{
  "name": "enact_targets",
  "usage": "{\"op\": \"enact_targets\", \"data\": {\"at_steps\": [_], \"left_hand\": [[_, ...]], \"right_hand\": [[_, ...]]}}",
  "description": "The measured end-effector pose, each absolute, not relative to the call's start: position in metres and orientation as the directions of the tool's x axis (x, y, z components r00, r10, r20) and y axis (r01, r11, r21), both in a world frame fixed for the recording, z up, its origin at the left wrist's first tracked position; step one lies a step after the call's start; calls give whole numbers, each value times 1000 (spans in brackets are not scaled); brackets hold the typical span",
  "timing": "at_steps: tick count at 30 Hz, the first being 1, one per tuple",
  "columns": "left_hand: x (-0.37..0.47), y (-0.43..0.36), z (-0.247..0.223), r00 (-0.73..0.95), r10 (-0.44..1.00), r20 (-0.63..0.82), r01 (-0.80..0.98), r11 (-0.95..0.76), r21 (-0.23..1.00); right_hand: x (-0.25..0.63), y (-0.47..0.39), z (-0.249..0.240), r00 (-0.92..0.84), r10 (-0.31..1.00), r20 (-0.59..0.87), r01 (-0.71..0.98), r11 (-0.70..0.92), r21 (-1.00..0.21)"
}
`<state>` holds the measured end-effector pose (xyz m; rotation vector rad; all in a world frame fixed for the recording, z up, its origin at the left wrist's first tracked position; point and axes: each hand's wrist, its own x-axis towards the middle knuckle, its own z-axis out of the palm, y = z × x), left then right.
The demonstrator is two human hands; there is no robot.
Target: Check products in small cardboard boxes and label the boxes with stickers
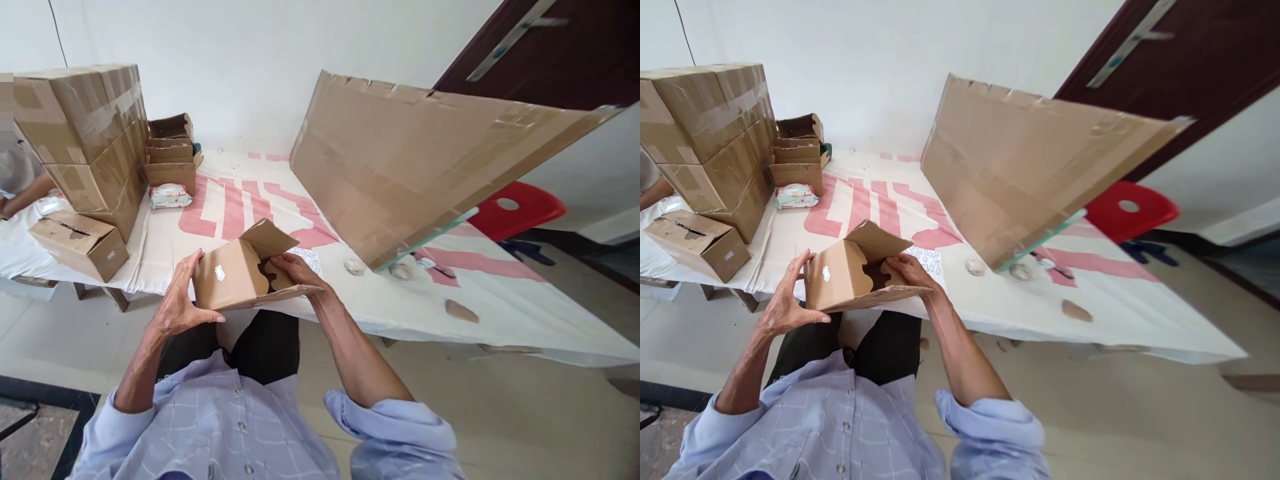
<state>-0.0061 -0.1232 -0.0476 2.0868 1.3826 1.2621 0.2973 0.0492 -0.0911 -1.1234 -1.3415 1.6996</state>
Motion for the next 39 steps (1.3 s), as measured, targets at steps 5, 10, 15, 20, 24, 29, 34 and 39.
{"op": "enact_targets", "data": {"at_steps": [5, 10, 15, 20, 24, 29, 34, 39], "left_hand": [[-3, -124, -42, 143, 864, 482, 591, -465, 659], [0, -124, -37, 203, 838, 507, 595, -516, 616], [-6, -132, -15, 191, 817, 544, 652, -520, 553], [-19, -144, 10, 128, 813, 568, 799, -424, 427], [-18, -143, 10, 121, 803, 584, 835, -401, 378], [-3, -137, 0, 127, 778, 615, 828, -425, 366], [10, -138, -5, 117, 772, 625, 839, -413, 353], [15, -139, -7, 79, 774, 628, 832, -399, 386]], "right_hand": [[298, 51, -99, -399, 899, -182, -29, -211, -977], [295, 47, -98, -383, 903, -194, -82, -242, -967], [288, 50, -85, -413, 893, -178, -38, -213, -976], [285, 53, -50, -139, 982, 131, 33, 137, -990], [269, 18, -1, 2, 799, 602, 267, 579, -770], [229, -45, 41, -430, 415, 802, 339, 897, -282], [209, -54, 38, -624, 294, 724, 388, 921, -40], [209, -47, 33, -667, 272, 694, 450, 889, 85]]}}
